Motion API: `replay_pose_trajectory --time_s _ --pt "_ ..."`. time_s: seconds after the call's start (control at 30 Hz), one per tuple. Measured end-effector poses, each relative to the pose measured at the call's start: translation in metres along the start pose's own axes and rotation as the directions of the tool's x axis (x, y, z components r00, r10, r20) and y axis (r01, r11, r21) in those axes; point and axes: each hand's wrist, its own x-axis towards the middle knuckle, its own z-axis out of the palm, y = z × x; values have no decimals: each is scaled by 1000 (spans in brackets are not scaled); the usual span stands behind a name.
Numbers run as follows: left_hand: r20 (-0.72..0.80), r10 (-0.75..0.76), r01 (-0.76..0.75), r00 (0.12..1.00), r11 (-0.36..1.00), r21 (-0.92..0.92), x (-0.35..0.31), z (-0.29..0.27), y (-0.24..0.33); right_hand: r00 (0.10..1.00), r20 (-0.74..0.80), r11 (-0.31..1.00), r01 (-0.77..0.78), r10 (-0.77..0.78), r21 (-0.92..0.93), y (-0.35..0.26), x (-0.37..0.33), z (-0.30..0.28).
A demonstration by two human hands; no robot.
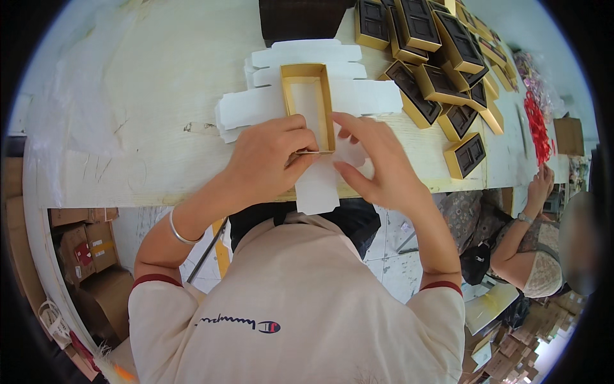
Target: The person folds flat cardboard pieces into small rectangular boxes and inserts black plastic trays into them. The person repeatedly folds the sides of each box, places a tray inside, and sets the completed unit aside on the table.
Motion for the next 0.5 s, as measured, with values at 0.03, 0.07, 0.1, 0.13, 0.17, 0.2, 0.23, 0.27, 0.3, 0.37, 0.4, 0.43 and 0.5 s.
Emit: replay_pose_trajectory --time_s 0.03,0.07,0.1,0.13,0.17,0.2,0.23,0.27,0.3,0.37,0.4,0.43,0.5 --pt "8 -23 23 1000 999 -30 0 -5 2 998 -29 995 61 -64 -76 -5 -6 -7" --pt "16 -45 46 999 997 -55 -1 -8 2 990 -56 981 123 -132 -152 -10 -11 -10" --pt "39 -55 58 998 996 -75 -2 -10 1 984 -9 956 173 -180 -237 -13 -17 -6" --pt "65 -61 67 996 993 -96 -3 -12 1 975 39 921 221 -221 -321 -16 -24 2" --pt "96 -65 77 993 990 -122 -4 -12 0 964 90 878 264 -248 -399 -16 -32 10" --pt "95 -63 75 994 988 -132 -4 -12 -1 964 100 837 264 -247 -480 -12 -37 19" --pt "88 -64 76 994 988 -138 -3 -12 -2 960 101 841 278 -262 -464 -12 -34 20" --pt "81 -66 77 995 987 -144 -3 -11 -4 955 102 845 293 -278 -447 -12 -31 19" --pt "89 -65 78 994 985 -154 -4 -11 -5 951 103 848 308 -293 -431 -12 -29 19" --pt "104 -59 76 993 983 -170 -4 -13 -7 949 128 860 317 -289 -401 -10 -28 20" --pt "107 -58 73 993 988 -138 -4 -14 -7 947 141 865 320 -288 -386 -9 -27 20" --pt "111 -58 71 992 991 -111 -5 -12 -5 941 123 843 338 -316 -419 -6 -29 22" --pt "103 -2 6 995 999 -45 -6 -10 -7 924 88 794 367 -373 -484 2 -30 25"
